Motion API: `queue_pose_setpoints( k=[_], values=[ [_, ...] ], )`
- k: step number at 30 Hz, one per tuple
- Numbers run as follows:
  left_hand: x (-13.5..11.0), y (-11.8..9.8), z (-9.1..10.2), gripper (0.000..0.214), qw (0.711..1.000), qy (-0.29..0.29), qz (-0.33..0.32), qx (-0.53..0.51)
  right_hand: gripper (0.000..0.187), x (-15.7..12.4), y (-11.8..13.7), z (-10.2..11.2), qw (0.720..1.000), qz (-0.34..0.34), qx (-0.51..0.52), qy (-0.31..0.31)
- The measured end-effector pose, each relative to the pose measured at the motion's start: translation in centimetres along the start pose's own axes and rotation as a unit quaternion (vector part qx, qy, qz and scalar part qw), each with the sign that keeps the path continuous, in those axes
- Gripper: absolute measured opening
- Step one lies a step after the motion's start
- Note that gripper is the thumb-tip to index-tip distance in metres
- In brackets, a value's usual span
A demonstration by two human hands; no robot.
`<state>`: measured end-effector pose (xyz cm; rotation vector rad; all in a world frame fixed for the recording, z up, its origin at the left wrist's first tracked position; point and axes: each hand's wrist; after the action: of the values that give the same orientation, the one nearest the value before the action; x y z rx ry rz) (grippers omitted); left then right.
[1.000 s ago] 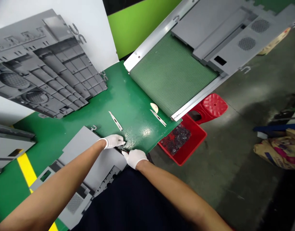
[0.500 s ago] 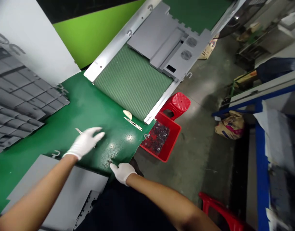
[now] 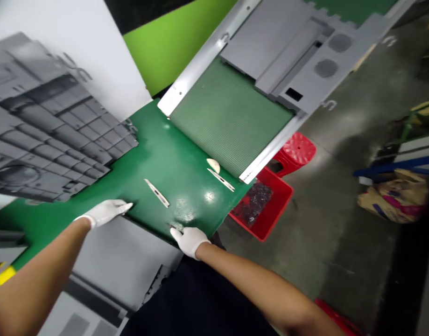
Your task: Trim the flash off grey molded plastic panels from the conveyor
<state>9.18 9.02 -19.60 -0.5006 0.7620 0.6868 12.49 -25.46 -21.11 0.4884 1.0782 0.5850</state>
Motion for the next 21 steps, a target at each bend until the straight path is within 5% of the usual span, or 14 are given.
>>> queue_pose_setpoints(
  k=[6, 12, 21],
  values=[
    [1.2, -0.1, -0.7, 0.052, 0.998, 0.03, 0.048, -0.007, 0.09, 5.1, 5.3, 0.6, 0.999, 0.038, -0.019, 0.028],
    [1.3, 0.7, 0.6, 0.051, 0.997, 0.064, 0.024, -0.027, 0.09, 11.1, 9.9, -0.7, 0.993, 0.066, -0.055, 0.084],
    [2.1, 3.2, 0.3, 0.046, 0.979, 0.096, 0.037, -0.178, 0.089, 13.7, 11.6, -2.1, 0.989, 0.082, -0.069, 0.101]
  ],
)
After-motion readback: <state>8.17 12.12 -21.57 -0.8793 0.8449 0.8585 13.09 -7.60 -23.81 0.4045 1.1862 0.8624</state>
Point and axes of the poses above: each hand's wrist, its own x-axis towards the middle knuckle, its own z-axis out of the back of the hand, y = z × x, and after that the axes turned 9 degrees about z, right-handed
